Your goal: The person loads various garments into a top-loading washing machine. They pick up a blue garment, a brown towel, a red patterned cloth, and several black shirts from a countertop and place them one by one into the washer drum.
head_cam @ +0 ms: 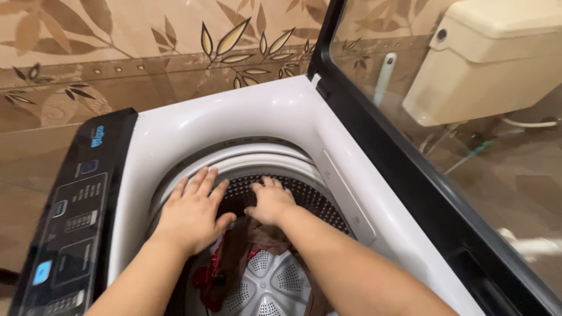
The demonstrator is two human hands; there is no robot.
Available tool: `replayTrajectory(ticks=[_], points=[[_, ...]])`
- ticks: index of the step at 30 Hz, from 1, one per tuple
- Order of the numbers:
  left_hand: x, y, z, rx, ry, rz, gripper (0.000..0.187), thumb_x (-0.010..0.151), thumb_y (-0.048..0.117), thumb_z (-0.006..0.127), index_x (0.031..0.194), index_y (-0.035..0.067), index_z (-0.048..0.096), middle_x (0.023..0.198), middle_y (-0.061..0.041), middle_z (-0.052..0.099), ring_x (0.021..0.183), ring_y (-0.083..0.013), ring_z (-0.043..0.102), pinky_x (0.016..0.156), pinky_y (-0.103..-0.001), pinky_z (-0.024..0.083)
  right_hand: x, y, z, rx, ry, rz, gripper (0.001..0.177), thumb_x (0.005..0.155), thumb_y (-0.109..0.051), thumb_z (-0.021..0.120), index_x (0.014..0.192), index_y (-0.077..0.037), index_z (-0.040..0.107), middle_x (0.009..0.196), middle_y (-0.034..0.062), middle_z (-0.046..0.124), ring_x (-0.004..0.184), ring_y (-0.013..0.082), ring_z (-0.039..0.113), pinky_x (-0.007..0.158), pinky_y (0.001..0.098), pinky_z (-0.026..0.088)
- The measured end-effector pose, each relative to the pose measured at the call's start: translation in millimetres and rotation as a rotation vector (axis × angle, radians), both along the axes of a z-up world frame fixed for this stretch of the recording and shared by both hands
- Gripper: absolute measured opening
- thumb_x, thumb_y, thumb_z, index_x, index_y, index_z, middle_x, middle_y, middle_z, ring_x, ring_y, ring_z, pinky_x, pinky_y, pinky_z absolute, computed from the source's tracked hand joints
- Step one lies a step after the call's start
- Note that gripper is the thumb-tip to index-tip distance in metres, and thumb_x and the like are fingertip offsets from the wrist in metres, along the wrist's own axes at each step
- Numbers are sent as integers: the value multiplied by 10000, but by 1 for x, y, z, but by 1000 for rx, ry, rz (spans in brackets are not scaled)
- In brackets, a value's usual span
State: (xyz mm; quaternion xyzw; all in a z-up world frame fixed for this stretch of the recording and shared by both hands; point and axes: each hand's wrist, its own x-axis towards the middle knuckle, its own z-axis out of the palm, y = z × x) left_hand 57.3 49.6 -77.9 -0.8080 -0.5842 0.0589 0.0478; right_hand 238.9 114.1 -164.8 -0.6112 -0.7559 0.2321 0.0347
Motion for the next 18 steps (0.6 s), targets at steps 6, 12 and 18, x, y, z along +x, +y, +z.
replayTrajectory(ticks=[6, 12, 18], points=[[-1, 16, -40, -215, 81, 32, 798, 916, 583, 555, 1572, 183, 339, 1704, -88, 181, 1529, -238, 128, 1220, -442, 132, 0, 16, -72, -159, -65, -10, 731, 844, -372, 749, 1508, -225, 482, 1678, 132, 226, 1557, 352, 200, 1220, 541, 275], [11, 26, -75, -352, 99, 26, 798, 933, 578, 535, 1588, 188, 299, 1708, -79, 147, 1550, -234, 90, 1228, -444, 100, 8, 18, -141, -326, -180, 38, 700, 859, -384, 736, 1506, -260, 497, 1720, 133, 92, 1585, 360, 106, 1264, 546, 174], [15, 31, -87, -380, 82, 26, 799, 925, 584, 512, 1584, 193, 285, 1705, -71, 128, 1569, -240, 72, 1212, -445, 92, 29, 14, -170, -523, -237, -15, 674, 880, -454, 697, 1510, -307, 509, 1727, 117, 91, 1599, 398, 47, 1272, 539, 202]])
